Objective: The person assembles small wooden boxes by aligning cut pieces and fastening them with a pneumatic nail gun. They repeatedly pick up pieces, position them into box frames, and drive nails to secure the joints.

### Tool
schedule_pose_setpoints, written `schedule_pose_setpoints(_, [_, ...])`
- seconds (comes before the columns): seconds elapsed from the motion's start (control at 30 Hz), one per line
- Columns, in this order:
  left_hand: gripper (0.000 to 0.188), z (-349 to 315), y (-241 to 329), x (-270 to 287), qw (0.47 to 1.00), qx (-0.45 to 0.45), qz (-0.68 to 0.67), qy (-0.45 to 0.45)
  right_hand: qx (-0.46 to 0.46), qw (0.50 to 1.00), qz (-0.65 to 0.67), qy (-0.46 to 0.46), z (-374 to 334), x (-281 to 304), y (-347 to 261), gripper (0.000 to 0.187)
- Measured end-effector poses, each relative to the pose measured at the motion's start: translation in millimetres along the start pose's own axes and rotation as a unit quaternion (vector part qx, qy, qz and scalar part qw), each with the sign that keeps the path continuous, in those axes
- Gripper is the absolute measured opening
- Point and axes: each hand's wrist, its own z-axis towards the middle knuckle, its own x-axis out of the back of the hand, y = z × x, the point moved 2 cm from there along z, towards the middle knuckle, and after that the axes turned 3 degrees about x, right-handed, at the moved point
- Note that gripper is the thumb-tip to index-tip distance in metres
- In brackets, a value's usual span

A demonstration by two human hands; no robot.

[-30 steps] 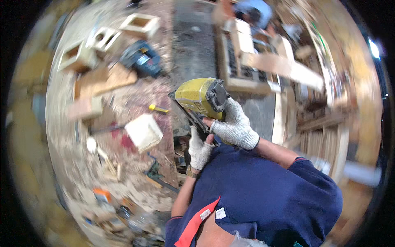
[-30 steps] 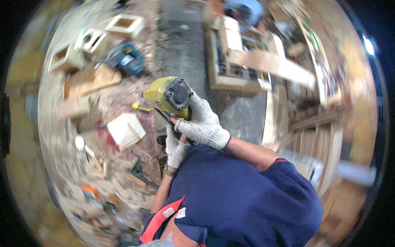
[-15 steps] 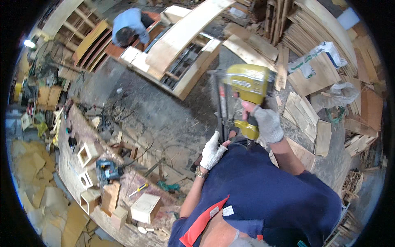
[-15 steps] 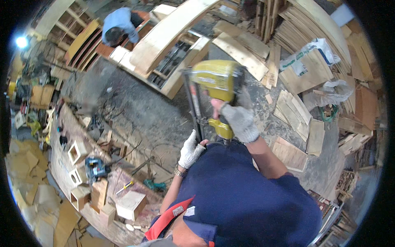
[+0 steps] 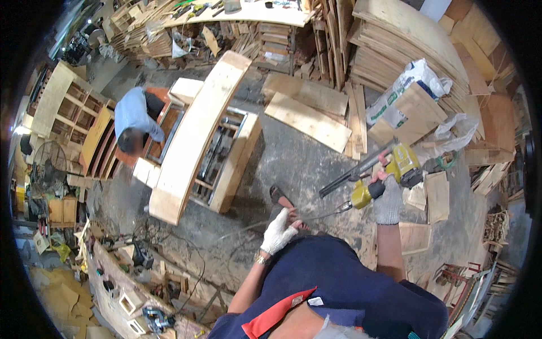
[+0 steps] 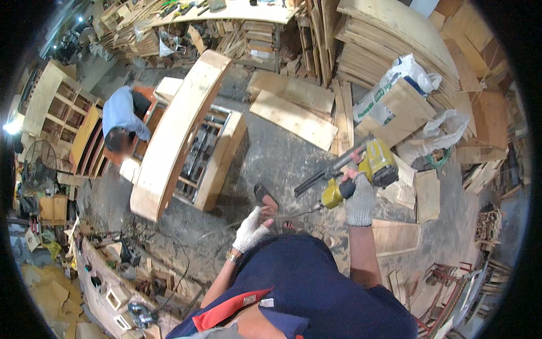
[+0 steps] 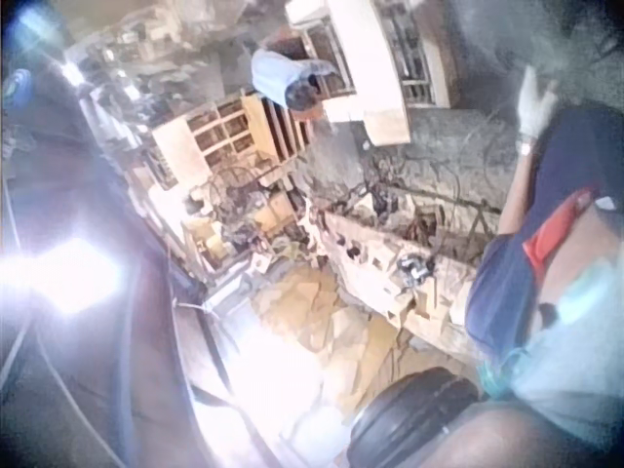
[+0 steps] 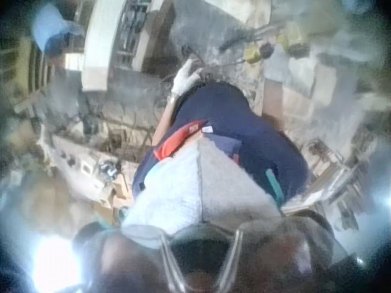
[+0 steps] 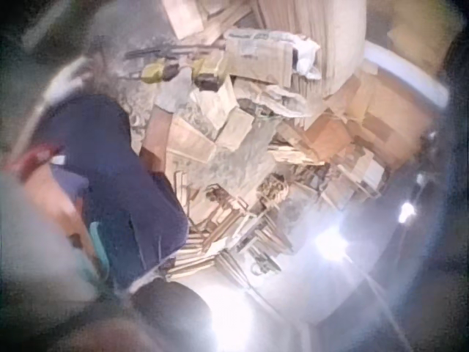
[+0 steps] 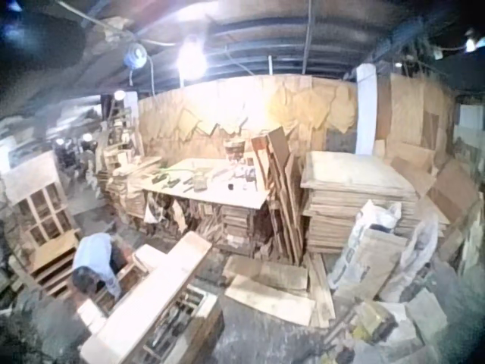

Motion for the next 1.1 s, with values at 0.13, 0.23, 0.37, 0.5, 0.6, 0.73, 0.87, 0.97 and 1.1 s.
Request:
schedule_pose_setpoints(0.13, [0.045,85.4,-26.5,51.4,0.996,-0.003,-0.019,0.086,-0.098,0.994,0.035,0.036,71.0,-9.8,61.2,0.043])
schedule_pose_setpoints(0.23, [0.038,159.6,-28.2,100.1,0.991,0.017,-0.051,0.125,-0.181,0.980,0.027,0.082,126.5,-28.1,115.5,0.044])
schedule_pose_setpoints(0.37, [0.034,257.6,21.5,157.7,0.977,-0.027,-0.064,0.204,-0.233,0.960,-0.017,0.156,203.5,-75.2,169.5,0.041])
schedule_pose_setpoints(0.5, [0.037,338.4,90.6,193.3,0.980,0.000,-0.104,0.169,-0.263,0.941,0.006,0.212,260.0,-124.4,194.3,0.034])
schedule_pose_setpoints(0.6, [0.039,376.8,145.0,215.6,0.984,-0.038,-0.137,0.105,-0.278,0.935,0.005,0.222,291.4,-158.8,214.4,0.030])
schedule_pose_setpoints(0.73, [0.045,400.5,217.1,257.2,0.990,-0.079,-0.091,0.078,-0.256,0.948,-0.023,0.185,339.8,-195.2,253.5,0.029])
schedule_pose_setpoints(0.87, [0.045,431.4,273.8,315.8,0.997,-0.043,-0.036,0.061,-0.279,0.952,-0.038,0.121,413.4,-225.1,320.2,0.031])
schedule_pose_setpoints(0.97, [0.043,512.9,299.4,366.1,0.993,-0.048,0.060,0.094,-0.345,0.932,-0.076,0.074,479.1,-251.7,383.0,0.030])
schedule_pose_setpoints(1.1, [0.035,673.3,325.3,429.7,0.977,-0.042,0.154,0.138,-0.406,0.903,-0.131,-0.043,559.8,-295.9,451.1,0.036])
